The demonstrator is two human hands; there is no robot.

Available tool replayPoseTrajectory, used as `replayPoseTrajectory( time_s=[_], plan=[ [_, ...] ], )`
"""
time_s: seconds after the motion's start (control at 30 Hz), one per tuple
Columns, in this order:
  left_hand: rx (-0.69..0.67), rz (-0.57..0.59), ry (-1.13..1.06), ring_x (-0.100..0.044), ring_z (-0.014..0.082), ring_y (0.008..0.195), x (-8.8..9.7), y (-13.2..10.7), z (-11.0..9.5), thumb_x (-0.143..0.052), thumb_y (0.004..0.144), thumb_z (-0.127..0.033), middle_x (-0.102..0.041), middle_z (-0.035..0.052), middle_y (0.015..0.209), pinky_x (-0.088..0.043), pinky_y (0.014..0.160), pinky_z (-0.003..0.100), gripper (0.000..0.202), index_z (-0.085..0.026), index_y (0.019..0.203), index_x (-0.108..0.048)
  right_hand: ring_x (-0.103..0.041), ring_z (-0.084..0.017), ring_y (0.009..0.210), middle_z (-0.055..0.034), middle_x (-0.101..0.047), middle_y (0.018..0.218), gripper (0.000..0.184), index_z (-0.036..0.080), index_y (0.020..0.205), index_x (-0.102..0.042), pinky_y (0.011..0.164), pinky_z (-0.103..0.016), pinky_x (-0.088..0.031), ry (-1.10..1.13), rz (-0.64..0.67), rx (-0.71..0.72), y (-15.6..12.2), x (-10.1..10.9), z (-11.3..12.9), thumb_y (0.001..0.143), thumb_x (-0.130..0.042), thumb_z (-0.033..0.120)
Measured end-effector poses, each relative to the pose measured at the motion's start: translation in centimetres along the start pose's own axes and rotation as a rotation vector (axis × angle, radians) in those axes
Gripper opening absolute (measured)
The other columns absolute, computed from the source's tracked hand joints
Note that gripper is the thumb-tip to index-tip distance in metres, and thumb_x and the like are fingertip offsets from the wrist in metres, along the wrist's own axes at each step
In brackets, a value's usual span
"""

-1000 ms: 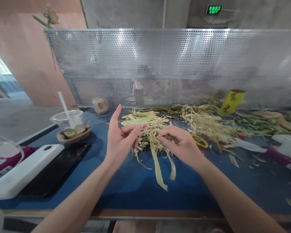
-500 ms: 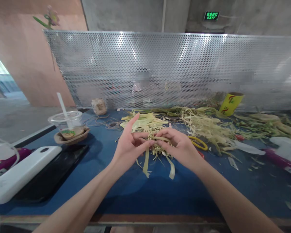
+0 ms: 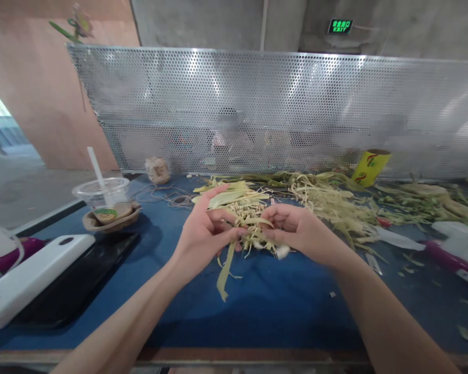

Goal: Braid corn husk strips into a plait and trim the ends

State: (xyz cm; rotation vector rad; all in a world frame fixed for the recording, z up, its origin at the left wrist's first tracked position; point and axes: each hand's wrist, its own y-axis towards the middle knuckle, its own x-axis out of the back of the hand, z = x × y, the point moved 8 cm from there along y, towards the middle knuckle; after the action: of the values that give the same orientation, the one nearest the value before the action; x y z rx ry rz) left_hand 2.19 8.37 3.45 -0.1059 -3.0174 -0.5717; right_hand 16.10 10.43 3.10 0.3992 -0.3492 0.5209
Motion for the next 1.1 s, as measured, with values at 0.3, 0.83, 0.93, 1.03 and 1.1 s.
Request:
replayPoseTrajectory(
  time_s=[0.3, 0.83, 0.93, 1.03, 1.1],
  plan=[
    [0.053, -0.010, 0.022, -0.059, 0.0130, 0.042, 0.0, 0.0, 0.5, -0.056, 0.078, -0.032, -0.064, -0.0031, 0.056, -0.037, 0.031, 0.016, 0.067, -0.022, 0.135, -0.023, -0.053, -0.008, 0.063, 0.0014, -0.054, 0.076, 0.018, 0.018, 0.095, -0.050, 0.059, -0.021, -0.045, 0.192, 0.202, -0.030, -0.2, -1.9, -0.2, 0.078, -0.056, 0.016],
    [-0.025, -0.057, 0.188, -0.050, 0.0087, 0.035, 0.1, -0.8, 0.5, -0.062, 0.073, -0.032, -0.072, 0.0026, 0.085, -0.039, 0.031, 0.020, 0.085, -0.032, 0.140, -0.009, -0.063, -0.012, 0.070, -0.0001, -0.064, 0.071, 0.012, 0.015, 0.084, -0.057, 0.074, -0.028, -0.050, 0.329, 0.076, -0.088, 0.4, -3.8, -1.0, 0.075, -0.061, 0.023],
    [-0.093, -0.085, 0.325, -0.050, 0.0097, 0.036, 0.6, -0.8, 0.1, -0.063, 0.073, -0.031, -0.072, 0.0004, 0.072, -0.041, 0.035, 0.020, 0.084, -0.030, 0.140, -0.012, -0.063, -0.013, 0.071, -0.0007, -0.065, 0.072, 0.009, 0.015, 0.080, -0.061, 0.072, -0.027, -0.050, 0.252, 0.064, -0.078, 0.2, -3.9, -1.1, 0.073, -0.061, 0.020],
    [-0.131, -0.075, 0.393, -0.048, 0.0085, 0.034, 0.5, -0.9, -0.2, -0.068, 0.067, -0.026, -0.071, -0.0011, 0.069, -0.041, 0.035, 0.020, 0.092, -0.030, 0.140, -0.013, -0.063, -0.014, 0.075, -0.0017, -0.066, 0.078, 0.010, 0.015, 0.080, -0.063, 0.070, -0.025, -0.050, 0.211, 0.074, -0.046, 0.1, -4.3, -1.0, 0.071, -0.063, 0.019],
    [-0.130, -0.085, 0.378, -0.046, 0.0075, 0.032, 0.3, -0.9, -0.3, -0.071, 0.064, -0.023, -0.071, -0.0016, 0.069, -0.041, 0.034, 0.019, 0.096, -0.031, 0.140, -0.013, -0.062, -0.013, 0.076, -0.0018, -0.067, 0.081, 0.012, 0.015, 0.082, -0.064, 0.069, -0.024, -0.049, 0.218, 0.090, -0.030, 0.1, -4.7, -0.8, 0.071, -0.062, 0.018]
  ],
)
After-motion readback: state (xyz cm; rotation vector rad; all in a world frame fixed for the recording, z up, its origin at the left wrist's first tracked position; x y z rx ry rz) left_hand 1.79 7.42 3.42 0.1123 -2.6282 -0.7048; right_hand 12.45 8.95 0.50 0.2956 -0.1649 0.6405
